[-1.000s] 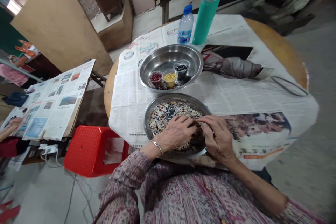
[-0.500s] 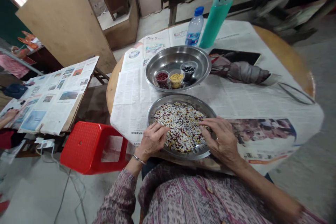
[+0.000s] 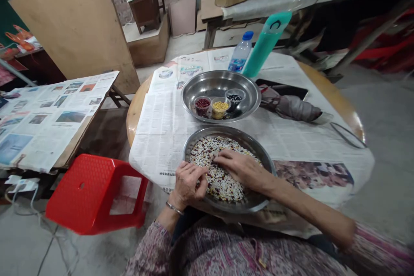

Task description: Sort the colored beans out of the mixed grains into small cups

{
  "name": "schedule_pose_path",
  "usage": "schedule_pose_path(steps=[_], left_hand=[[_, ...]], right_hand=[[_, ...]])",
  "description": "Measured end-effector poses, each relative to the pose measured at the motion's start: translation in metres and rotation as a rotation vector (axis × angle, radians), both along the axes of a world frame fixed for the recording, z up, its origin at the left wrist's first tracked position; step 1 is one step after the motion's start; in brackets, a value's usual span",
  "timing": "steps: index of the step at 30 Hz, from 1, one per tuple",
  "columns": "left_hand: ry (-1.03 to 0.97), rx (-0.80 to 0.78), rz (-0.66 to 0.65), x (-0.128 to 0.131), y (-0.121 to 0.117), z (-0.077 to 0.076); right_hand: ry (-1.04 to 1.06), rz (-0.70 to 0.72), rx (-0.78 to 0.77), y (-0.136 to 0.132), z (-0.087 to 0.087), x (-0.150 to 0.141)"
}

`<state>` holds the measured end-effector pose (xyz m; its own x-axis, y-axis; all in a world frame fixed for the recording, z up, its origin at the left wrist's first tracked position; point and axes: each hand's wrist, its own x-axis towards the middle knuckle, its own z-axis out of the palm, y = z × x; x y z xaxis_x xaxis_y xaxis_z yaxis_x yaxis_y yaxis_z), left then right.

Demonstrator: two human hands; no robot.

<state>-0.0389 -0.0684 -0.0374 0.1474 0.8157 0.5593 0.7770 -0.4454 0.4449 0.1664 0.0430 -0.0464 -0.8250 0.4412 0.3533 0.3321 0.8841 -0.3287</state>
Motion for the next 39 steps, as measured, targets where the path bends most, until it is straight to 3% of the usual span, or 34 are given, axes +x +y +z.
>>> schedule_pose_path(steps=[3,6,8,12,15,17,22,25,27,31,34,39], left_hand=[[-0.052,0.006,0.007,-0.001,0.001,-0.002],[-0.146,0.028,0.015,-0.002,0.001,-0.006],[-0.196,0.024,0.017,-0.003,0.001,-0.009],[-0.212,0.018,0.012,-0.005,0.001,-0.011],[-0.184,0.002,0.007,-0.005,0.001,-0.010],[-0.164,0.010,0.012,-0.004,0.001,-0.009],[-0.114,0.039,0.032,-0.002,0.001,-0.006],[-0.077,0.030,0.041,-0.001,0.001,-0.005],[-0.048,0.021,0.054,0.000,0.001,-0.004],[-0.026,0.013,0.079,0.002,0.000,-0.003],[-0.046,-0.008,0.079,0.004,0.000,-0.001],[-0.033,-0.030,0.064,0.004,0.001,0.002]], right_hand=[[0.031,-0.242,0.049,0.023,-0.005,0.001],[0.035,-0.311,0.069,0.023,-0.001,-0.014],[0.041,-0.228,0.040,0.012,0.004,-0.030],[-0.020,0.088,0.007,-0.012,0.015,-0.044],[-0.081,0.241,-0.020,-0.022,0.022,-0.021],[-0.132,0.256,-0.015,-0.020,0.023,0.005],[-0.014,0.000,0.086,0.007,0.008,0.042],[0.027,-0.218,0.116,0.020,-0.001,0.028],[0.027,-0.288,0.119,0.019,-0.002,0.011],[-0.036,-0.142,0.086,-0.001,0.003,-0.012],[-0.092,0.000,0.108,-0.009,0.004,-0.005],[-0.026,-0.138,0.130,0.014,0.010,0.018]])
